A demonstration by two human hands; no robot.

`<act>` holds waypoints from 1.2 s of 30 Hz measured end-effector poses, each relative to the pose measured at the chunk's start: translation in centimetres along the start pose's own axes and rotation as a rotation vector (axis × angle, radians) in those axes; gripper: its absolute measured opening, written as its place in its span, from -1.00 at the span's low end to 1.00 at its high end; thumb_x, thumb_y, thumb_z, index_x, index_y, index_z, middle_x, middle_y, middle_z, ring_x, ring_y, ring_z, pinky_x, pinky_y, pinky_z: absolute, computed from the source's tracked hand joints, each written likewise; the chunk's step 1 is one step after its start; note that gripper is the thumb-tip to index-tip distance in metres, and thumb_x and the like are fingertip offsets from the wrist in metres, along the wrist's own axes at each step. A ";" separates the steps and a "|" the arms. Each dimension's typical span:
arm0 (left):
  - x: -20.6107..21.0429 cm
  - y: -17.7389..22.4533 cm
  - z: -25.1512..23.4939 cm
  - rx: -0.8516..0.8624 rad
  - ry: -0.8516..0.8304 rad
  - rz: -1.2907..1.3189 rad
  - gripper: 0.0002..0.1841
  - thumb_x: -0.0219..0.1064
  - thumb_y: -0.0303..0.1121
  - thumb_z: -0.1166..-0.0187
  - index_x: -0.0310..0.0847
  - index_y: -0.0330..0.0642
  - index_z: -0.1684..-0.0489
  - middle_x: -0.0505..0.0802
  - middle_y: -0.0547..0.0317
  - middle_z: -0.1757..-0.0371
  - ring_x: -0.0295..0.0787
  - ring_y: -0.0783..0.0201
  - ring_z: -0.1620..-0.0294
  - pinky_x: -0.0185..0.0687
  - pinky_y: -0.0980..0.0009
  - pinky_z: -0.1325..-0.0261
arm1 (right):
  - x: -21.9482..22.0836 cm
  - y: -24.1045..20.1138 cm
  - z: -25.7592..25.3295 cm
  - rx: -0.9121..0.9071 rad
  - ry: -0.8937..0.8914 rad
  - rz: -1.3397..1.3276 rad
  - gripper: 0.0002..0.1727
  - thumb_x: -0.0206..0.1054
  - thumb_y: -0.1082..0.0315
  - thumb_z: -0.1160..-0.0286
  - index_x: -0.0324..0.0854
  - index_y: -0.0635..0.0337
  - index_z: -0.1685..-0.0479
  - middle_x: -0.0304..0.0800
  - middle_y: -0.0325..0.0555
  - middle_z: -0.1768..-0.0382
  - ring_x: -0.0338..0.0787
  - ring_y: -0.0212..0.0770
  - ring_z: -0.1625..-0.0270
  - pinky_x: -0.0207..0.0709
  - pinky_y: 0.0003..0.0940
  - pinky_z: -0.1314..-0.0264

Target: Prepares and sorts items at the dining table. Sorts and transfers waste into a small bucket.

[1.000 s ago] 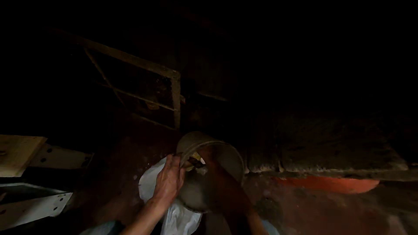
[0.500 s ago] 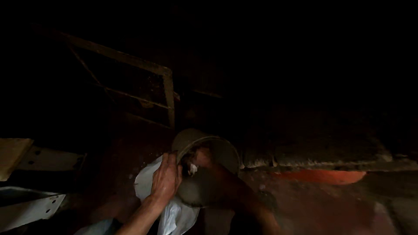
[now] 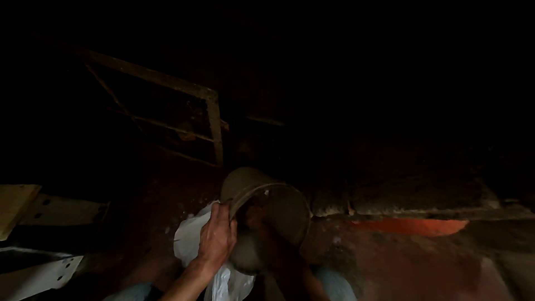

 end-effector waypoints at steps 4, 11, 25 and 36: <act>-0.3 -0.5 -0.3 -0.029 0.000 0.044 -0.58 0.17 -0.35 -0.63 0.58 -0.36 -0.40 0.73 -0.34 -0.24 0.87 -0.19 0.08 0.82 -0.05 0.08 | 2.6 0.9 -2.4 -0.123 -0.025 -0.127 -0.24 0.42 -0.11 -0.48 0.45 0.00 -0.67 0.62 0.15 -0.52 0.64 0.15 -0.53 0.47 0.24 -0.57; -0.3 -1.4 -1.0 -0.075 0.026 0.084 -0.56 0.10 -0.32 -0.68 0.58 -0.41 -0.40 0.72 -0.36 -0.23 0.83 -0.22 -0.02 0.78 -0.10 -0.01 | 1.6 -2.0 -1.2 -0.128 -0.096 -0.323 -0.20 0.39 -0.06 -0.58 0.33 0.23 -0.70 0.60 0.25 -0.50 0.61 0.15 -0.55 0.42 0.16 -0.62; -0.5 0.2 -3.5 -0.252 -0.002 0.262 -0.19 -0.17 0.33 -0.71 0.64 -0.27 -0.35 0.71 -0.25 -0.32 0.73 -0.13 -0.28 0.63 -0.14 -0.30 | -3.7 -4.5 5.0 -0.316 0.012 -0.900 -0.62 0.18 0.37 -0.76 0.56 0.35 -0.45 0.77 0.05 -0.21 0.74 -0.34 -0.17 0.62 -0.41 -0.31; -4.7 -2.3 -3.2 -0.342 -0.132 0.417 -0.21 -0.20 0.32 -0.75 0.48 -0.11 -0.64 0.60 -0.11 -0.60 0.53 -0.04 -0.60 0.41 -0.15 -0.61 | -6.9 -3.0 3.5 -0.002 -0.002 -1.674 -0.51 -0.24 0.09 -0.95 0.46 0.22 -0.39 0.73 -0.01 0.01 0.74 -0.20 0.03 0.70 -0.18 -0.01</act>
Point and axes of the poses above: each hand's wrist, its own z-axis away from the middle knuckle, its own x-axis out of the palm, y = z × x, the point moved 3 cm from there along -z, towards the middle knuckle
